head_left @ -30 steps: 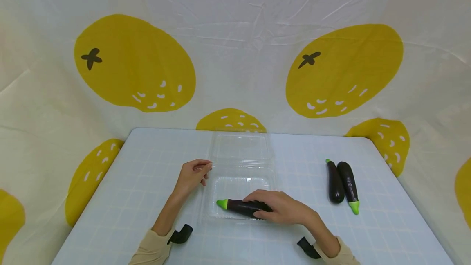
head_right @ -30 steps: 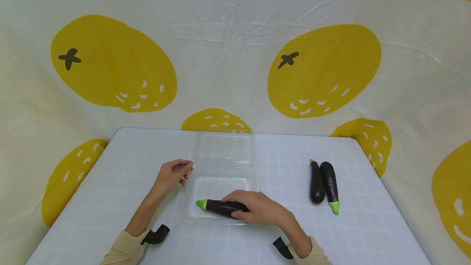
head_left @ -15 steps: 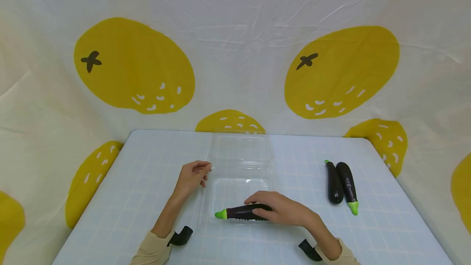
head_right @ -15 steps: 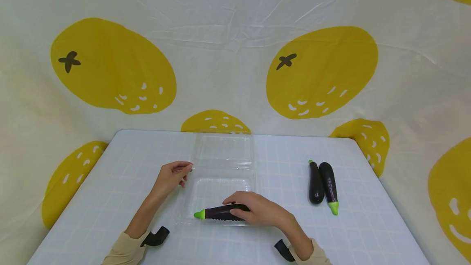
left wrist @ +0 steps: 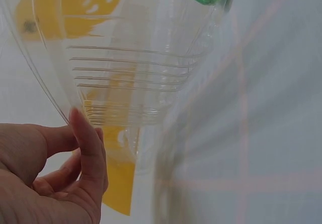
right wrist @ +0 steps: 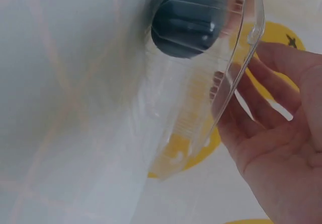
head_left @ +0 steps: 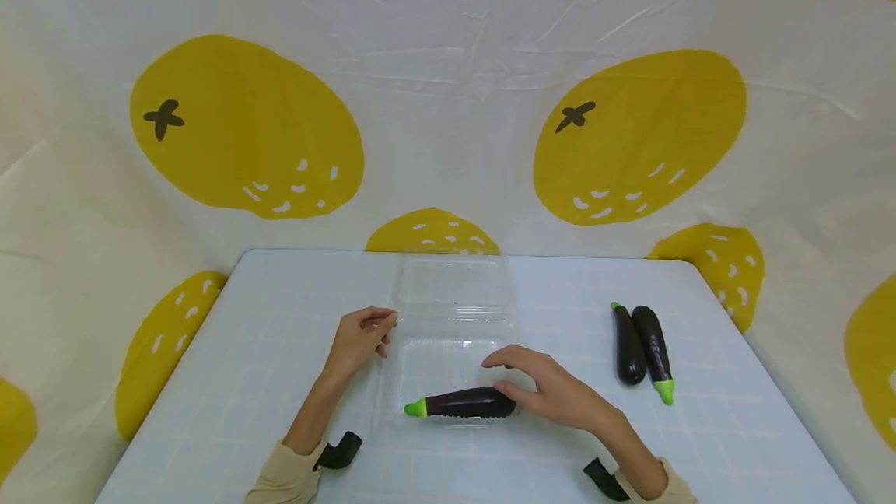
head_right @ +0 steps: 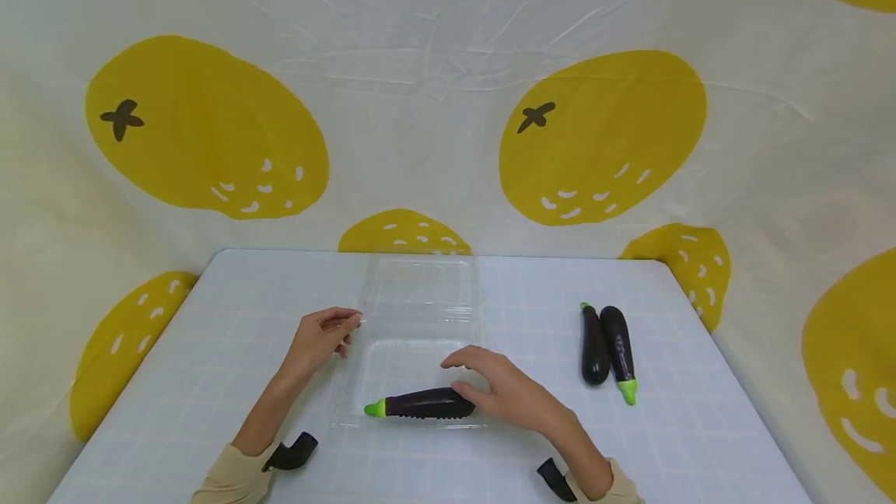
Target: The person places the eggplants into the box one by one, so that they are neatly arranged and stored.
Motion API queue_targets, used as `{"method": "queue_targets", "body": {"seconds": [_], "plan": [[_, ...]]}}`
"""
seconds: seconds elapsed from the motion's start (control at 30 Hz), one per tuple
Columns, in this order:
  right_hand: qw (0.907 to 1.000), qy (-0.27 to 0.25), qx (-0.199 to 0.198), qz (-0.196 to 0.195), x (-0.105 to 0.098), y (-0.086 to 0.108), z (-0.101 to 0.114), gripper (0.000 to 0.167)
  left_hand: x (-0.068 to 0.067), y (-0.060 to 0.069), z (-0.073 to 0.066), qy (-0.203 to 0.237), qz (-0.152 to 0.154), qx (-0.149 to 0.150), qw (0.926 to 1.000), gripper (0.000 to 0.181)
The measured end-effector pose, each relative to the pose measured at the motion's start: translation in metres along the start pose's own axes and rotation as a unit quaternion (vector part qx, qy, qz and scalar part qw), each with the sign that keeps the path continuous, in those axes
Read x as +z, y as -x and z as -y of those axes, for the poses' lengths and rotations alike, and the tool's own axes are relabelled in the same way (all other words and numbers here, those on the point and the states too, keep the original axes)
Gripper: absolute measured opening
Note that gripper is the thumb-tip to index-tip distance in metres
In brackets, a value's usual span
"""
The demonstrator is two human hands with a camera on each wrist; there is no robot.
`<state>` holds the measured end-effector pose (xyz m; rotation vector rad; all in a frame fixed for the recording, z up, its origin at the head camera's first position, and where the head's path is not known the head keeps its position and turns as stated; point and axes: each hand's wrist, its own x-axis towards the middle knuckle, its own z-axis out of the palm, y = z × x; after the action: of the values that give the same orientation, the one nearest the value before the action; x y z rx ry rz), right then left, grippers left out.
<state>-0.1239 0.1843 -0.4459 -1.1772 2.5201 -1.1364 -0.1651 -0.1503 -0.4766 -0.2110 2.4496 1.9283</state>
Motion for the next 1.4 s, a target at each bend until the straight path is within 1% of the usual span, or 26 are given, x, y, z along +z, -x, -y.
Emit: {"method": "queue_targets", "body": {"seconds": [0.17,0.27,0.5,0.7,0.83,1.1,1.27,1.4], "plan": [[0.9989,0.023,-0.008,-0.039,-0.004,0.005,-0.004,0.031,0.000,0.000,-0.001,0.003,0.000,0.000,1.0000,0.024],[0.9977,0.034,-0.004,-0.058,-0.007,0.009,-0.007,0.033,0.001,-0.001,0.000,0.003,0.001,-0.003,1.0000,0.023],[0.9938,0.063,0.006,-0.092,-0.015,0.018,-0.013,0.033,0.002,0.000,0.000,0.000,0.000,-0.004,1.0000,0.024],[0.9896,0.082,0.005,-0.119,-0.022,0.025,-0.020,0.034,0.002,0.000,0.000,-0.003,-0.004,-0.014,0.9999,0.025],[0.9865,0.098,0.018,-0.130,-0.026,0.029,-0.023,0.037,0.001,0.001,0.000,-0.005,-0.003,-0.016,0.9999,0.025],[0.9743,0.140,0.018,-0.175,-0.035,0.038,-0.029,0.035,-0.002,0.003,-0.001,-0.011,0.000,-0.016,0.9998,0.026],[0.9612,0.166,0.020,-0.219,-0.041,0.046,-0.038,0.033,-0.002,0.002,-0.003,-0.013,0.000,-0.017,0.9998,0.026],[0.9517,0.184,0.018,-0.246,-0.050,0.054,-0.045,0.034,-0.001,0.001,-0.004,-0.015,0.001,-0.014,0.9998,0.025]]}}
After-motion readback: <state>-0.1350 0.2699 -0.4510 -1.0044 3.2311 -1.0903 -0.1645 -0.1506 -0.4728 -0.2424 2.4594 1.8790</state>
